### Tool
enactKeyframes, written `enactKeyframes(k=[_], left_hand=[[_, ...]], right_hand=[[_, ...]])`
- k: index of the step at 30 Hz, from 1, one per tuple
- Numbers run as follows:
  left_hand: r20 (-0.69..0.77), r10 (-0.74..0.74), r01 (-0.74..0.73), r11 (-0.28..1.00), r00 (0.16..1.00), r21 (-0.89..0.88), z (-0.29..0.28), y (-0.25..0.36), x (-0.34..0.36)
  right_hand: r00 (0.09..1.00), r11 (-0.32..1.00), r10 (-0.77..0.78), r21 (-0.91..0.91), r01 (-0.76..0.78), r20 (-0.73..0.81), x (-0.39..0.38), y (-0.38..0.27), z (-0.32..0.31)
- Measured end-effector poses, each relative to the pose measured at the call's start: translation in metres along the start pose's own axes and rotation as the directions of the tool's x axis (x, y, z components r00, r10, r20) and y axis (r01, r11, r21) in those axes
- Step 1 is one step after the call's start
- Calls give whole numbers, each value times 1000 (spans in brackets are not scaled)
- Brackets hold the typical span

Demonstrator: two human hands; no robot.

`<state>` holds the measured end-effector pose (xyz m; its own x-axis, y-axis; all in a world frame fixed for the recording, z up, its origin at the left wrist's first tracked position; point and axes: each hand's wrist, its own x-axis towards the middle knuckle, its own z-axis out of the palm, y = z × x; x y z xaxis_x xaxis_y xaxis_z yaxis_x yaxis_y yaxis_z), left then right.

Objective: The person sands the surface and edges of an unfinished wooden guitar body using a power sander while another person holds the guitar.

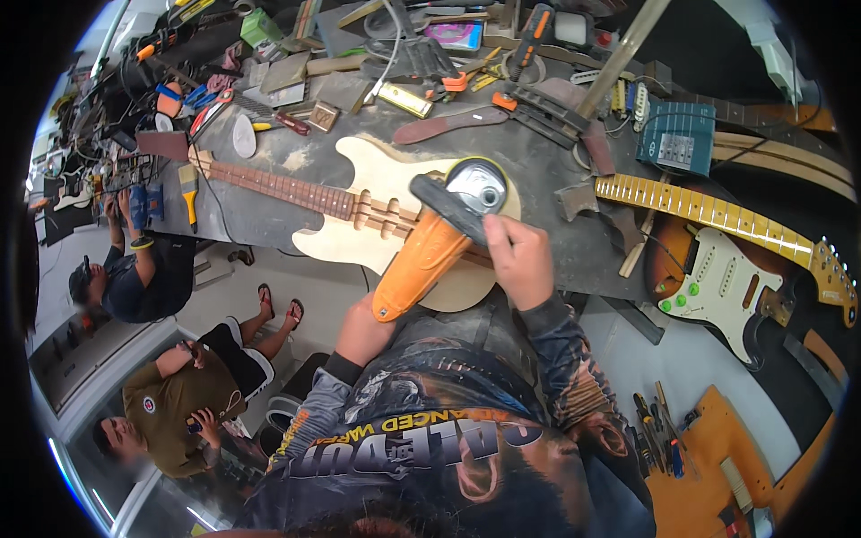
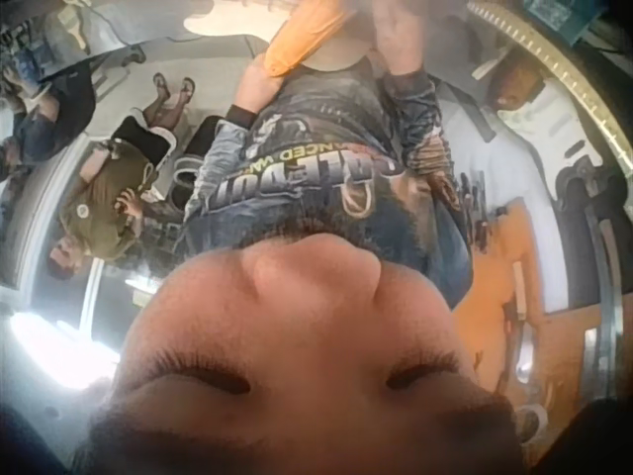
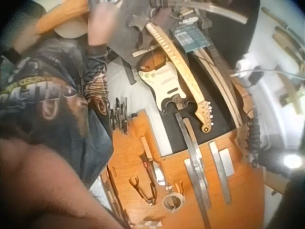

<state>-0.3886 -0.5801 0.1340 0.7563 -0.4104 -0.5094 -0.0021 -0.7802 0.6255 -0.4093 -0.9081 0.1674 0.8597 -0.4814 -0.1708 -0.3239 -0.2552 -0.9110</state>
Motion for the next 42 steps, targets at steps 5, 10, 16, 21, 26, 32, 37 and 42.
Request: enactKeyframes(k=[5,10,16,21,26,32,37,42], left_hand=[[50,13,-17,996,999,83,4,8,3],[122,5,-22,990,993,136,-2,12,-1],[221,-44,2,983,974,186,-6,-19,-18],[105,-16,7,997,994,82,-17,-21,-36],[112,-100,87,990,989,115,-30,-45,-47],[248,-36,-21,975,968,221,-54,-103,-54],[248,-19,-85,911,969,403,-70,-151,-61],[333,-18,-59,973,943,221,-83,-70,-32]], right_hand=[[999,1000,15,-23,-16,-39,-21,12,-17],[986,987,157,51,-154,-61,-54,28,-21],[985,982,171,83,-169,-19,-92,32,-11],[990,993,102,52,-107,100,-70,5,12],[983,999,29,29,-35,183,-67,-12,39],[982,990,84,101,-102,172,-116,-2,45],[988,992,73,92,-86,137,-114,-17,75],[993,991,92,88,-97,69,-122,-18,73]])
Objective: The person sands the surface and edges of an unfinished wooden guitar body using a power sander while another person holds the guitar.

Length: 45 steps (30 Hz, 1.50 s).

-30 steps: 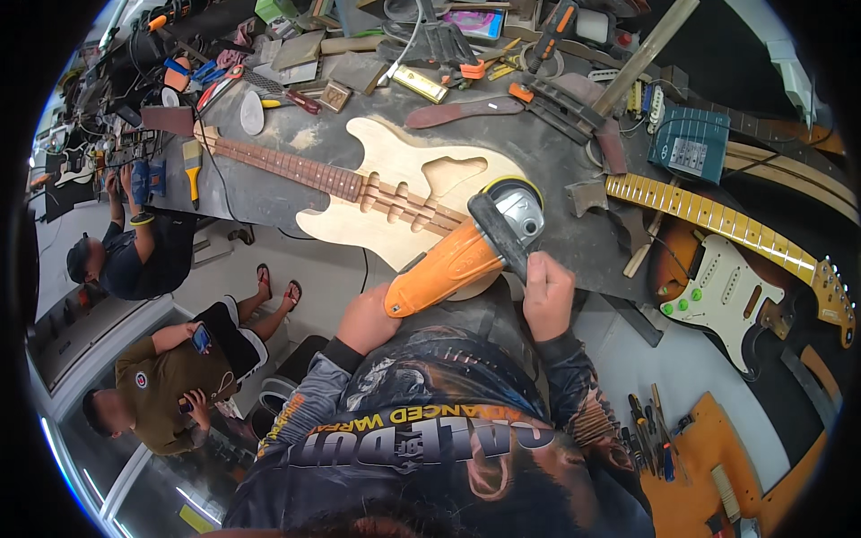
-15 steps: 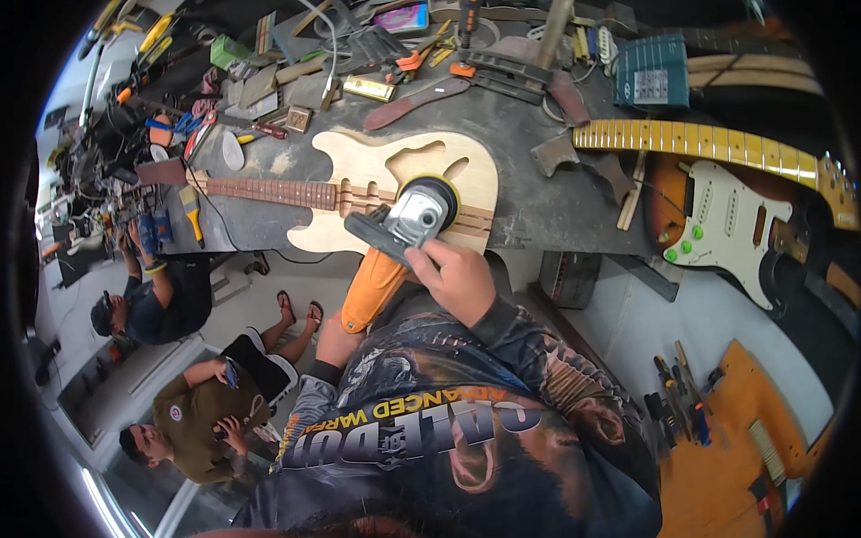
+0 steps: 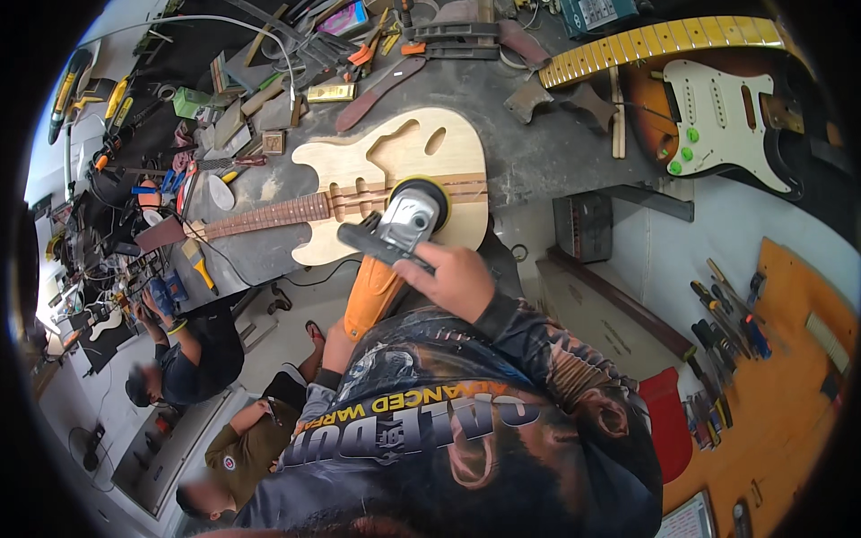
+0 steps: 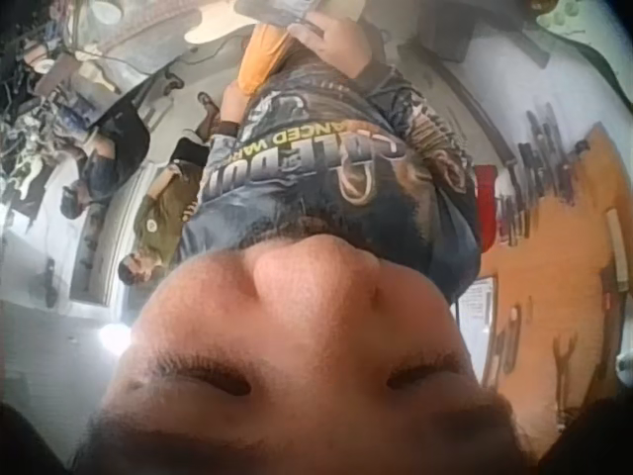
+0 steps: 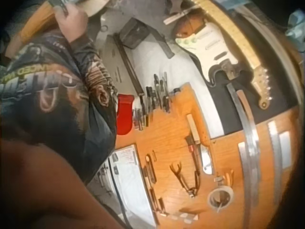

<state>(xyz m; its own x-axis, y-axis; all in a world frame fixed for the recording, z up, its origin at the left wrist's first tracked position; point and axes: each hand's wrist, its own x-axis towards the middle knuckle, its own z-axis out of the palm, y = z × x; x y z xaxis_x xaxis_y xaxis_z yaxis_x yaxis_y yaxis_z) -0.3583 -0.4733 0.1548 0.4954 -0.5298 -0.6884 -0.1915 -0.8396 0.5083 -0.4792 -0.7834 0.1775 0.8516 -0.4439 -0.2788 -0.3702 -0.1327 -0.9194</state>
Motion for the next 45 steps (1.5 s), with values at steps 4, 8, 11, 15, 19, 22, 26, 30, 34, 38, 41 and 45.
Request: enactKeyframes(k=[4,8,11,15,19,22,26,30,34,38,41,45], left_hand=[[8,50,-50,996,999,72,-1,-7,31],[21,116,-118,984,993,134,-4,5,38],[39,91,-93,994,995,57,-3,-22,18],[-34,42,-44,997,999,-56,-1,-55,-10],[-50,-5,2,998,999,-58,3,-48,-7],[-35,33,-34,999,999,-33,10,-30,6],[12,11,-11,999,1000,37,17,-18,7],[-41,-42,41,998,998,-39,29,-39,-20],[-101,-137,116,975,986,-191,33,-52,-47],[-151,-192,153,958,970,-242,39,-59,-53],[-154,-166,129,966,974,-225,34,-57,-43],[-154,-170,127,959,973,-254,30,-45,-32]], right_hand=[[988,997,76,-17,-79,-137,-4,11,-16],[973,996,82,-10,-86,-216,-15,18,-19],[980,993,119,17,-118,-162,-18,10,3],[997,1000,-15,-10,14,-78,-8,3,37],[1000,1000,8,-20,-9,-25,-4,-1,28],[995,995,84,-56,-87,-50,-12,6,3],[996,996,85,-14,-86,-32,-32,16,-14],[992,996,92,-18,-91,91,-27,4,3],[974,998,62,-10,-62,220,-10,-6,31],[966,999,-24,-38,35,257,12,-8,50],[968,997,-43,-58,59,249,24,-11,50],[969,999,28,-51,-15,246,34,-20,34]])
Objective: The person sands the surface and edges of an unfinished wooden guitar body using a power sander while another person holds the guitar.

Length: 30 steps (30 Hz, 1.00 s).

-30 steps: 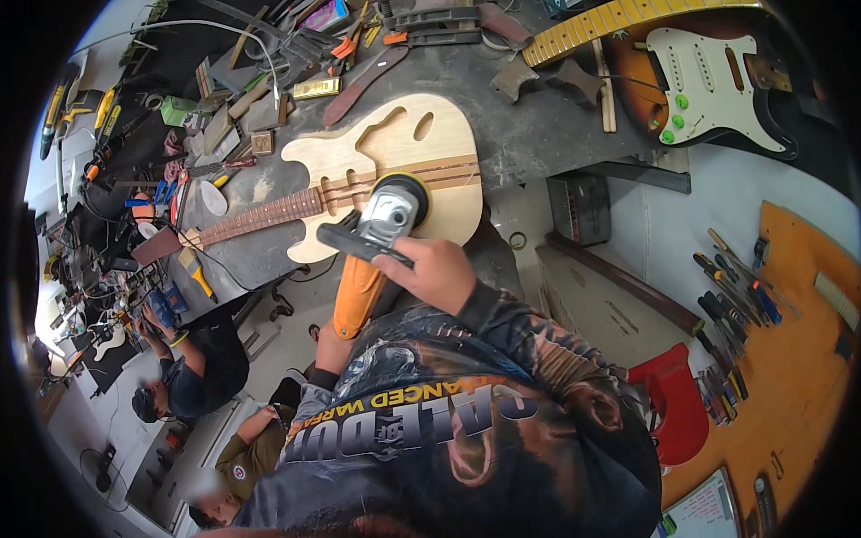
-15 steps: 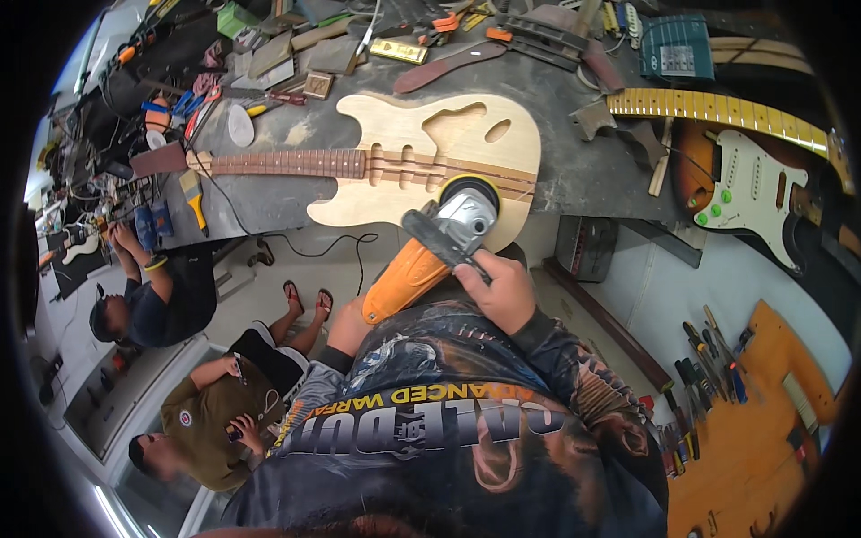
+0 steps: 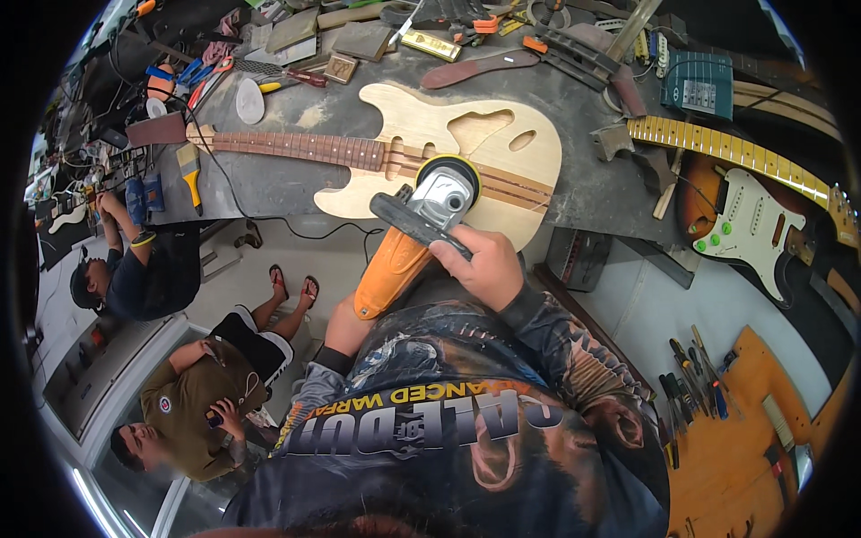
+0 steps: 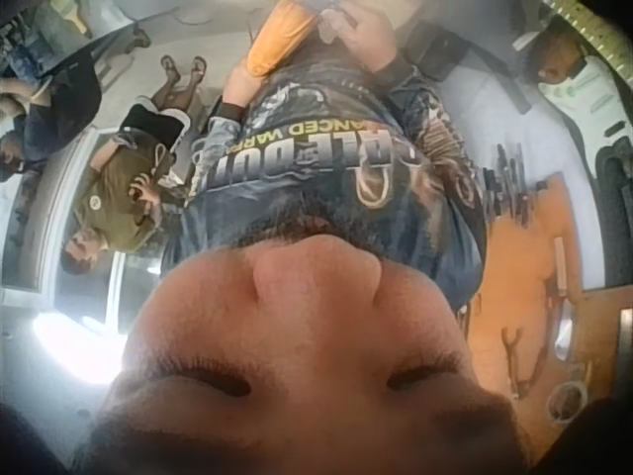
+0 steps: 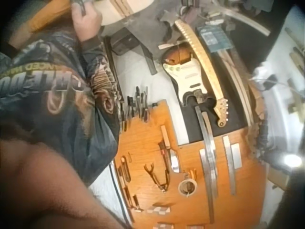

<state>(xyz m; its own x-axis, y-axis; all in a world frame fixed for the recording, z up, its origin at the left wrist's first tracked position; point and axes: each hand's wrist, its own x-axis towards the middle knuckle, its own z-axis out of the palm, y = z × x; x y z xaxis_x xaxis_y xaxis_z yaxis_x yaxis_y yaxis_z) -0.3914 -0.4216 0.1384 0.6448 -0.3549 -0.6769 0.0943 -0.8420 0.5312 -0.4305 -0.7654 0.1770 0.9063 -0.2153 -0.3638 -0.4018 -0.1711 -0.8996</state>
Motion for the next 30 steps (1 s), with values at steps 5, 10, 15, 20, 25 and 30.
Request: enactKeyframes(k=[5,10,15,20,25,30], left_hand=[[5,26,-26,999,1000,21,1,1,7],[-4,26,-26,1000,1000,17,3,8,15],[-41,20,-20,1000,999,-2,2,18,23],[-72,27,-29,999,997,-27,0,13,28],[-83,7,-11,999,997,-46,-5,14,34],[-126,20,-32,995,992,-98,-6,13,40]], right_hand=[[999,999,-41,-31,40,-20,-2,6,-5],[995,995,-71,-81,65,-74,7,4,-10],[999,998,-23,-55,21,-45,28,-5,-17],[995,997,-70,-25,69,-66,38,-8,-12],[994,992,-99,-83,95,-46,59,-3,-9],[994,995,-92,-40,90,-51,74,-17,-7]])
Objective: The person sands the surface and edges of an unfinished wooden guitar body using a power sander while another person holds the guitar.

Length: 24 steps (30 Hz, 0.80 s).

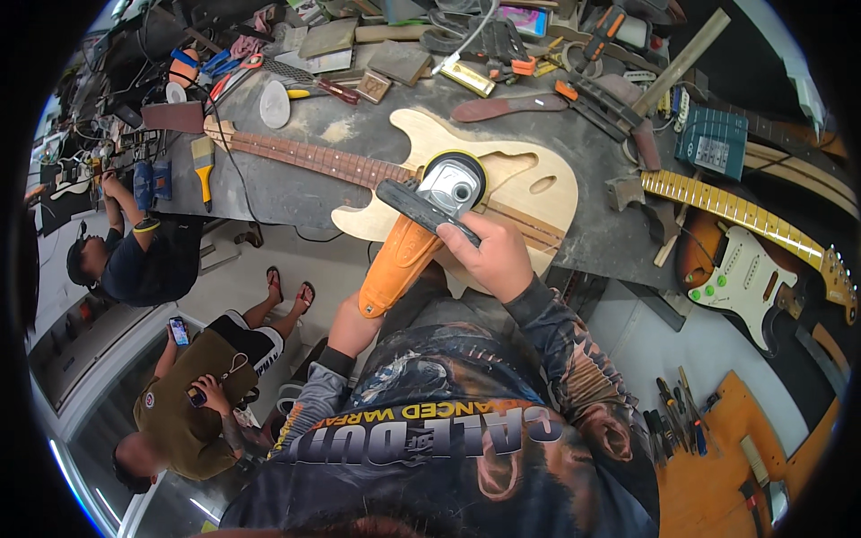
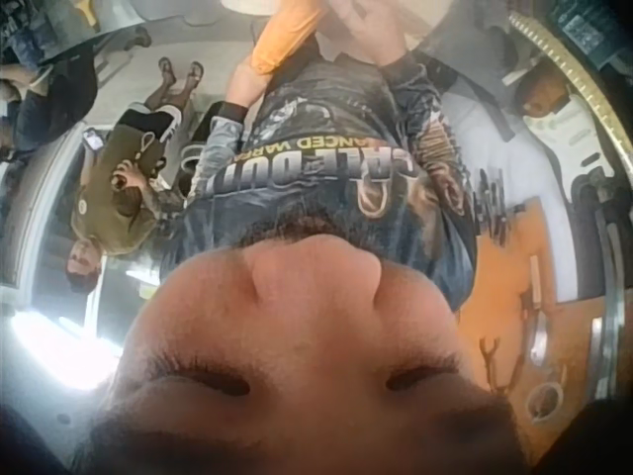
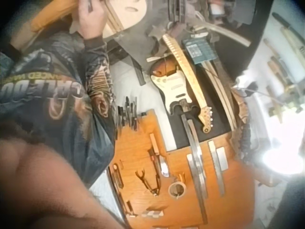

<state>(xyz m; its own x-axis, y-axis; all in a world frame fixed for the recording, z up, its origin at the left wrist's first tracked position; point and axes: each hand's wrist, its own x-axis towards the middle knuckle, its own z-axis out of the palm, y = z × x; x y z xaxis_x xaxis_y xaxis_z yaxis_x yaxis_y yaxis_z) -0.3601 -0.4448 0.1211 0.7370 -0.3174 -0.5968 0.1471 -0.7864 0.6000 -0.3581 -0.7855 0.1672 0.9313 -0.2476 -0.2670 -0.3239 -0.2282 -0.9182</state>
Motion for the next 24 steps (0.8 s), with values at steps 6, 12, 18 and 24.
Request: enactKeyframes(k=[6,12,18,24], left_hand=[[0,-32,32,997,999,-64,-5,14,3],[-68,-92,83,988,993,-130,-7,23,5],[-117,-61,54,997,991,-59,-6,37,16],[-75,-97,92,993,992,-71,14,33,14]], right_hand=[[1000,999,-10,-44,11,24,17,-5,-1],[995,996,-2,-84,10,100,39,-8,-2],[998,1000,-10,18,9,63,51,-11,-13],[996,999,-4,-47,8,86,58,34,-26]])
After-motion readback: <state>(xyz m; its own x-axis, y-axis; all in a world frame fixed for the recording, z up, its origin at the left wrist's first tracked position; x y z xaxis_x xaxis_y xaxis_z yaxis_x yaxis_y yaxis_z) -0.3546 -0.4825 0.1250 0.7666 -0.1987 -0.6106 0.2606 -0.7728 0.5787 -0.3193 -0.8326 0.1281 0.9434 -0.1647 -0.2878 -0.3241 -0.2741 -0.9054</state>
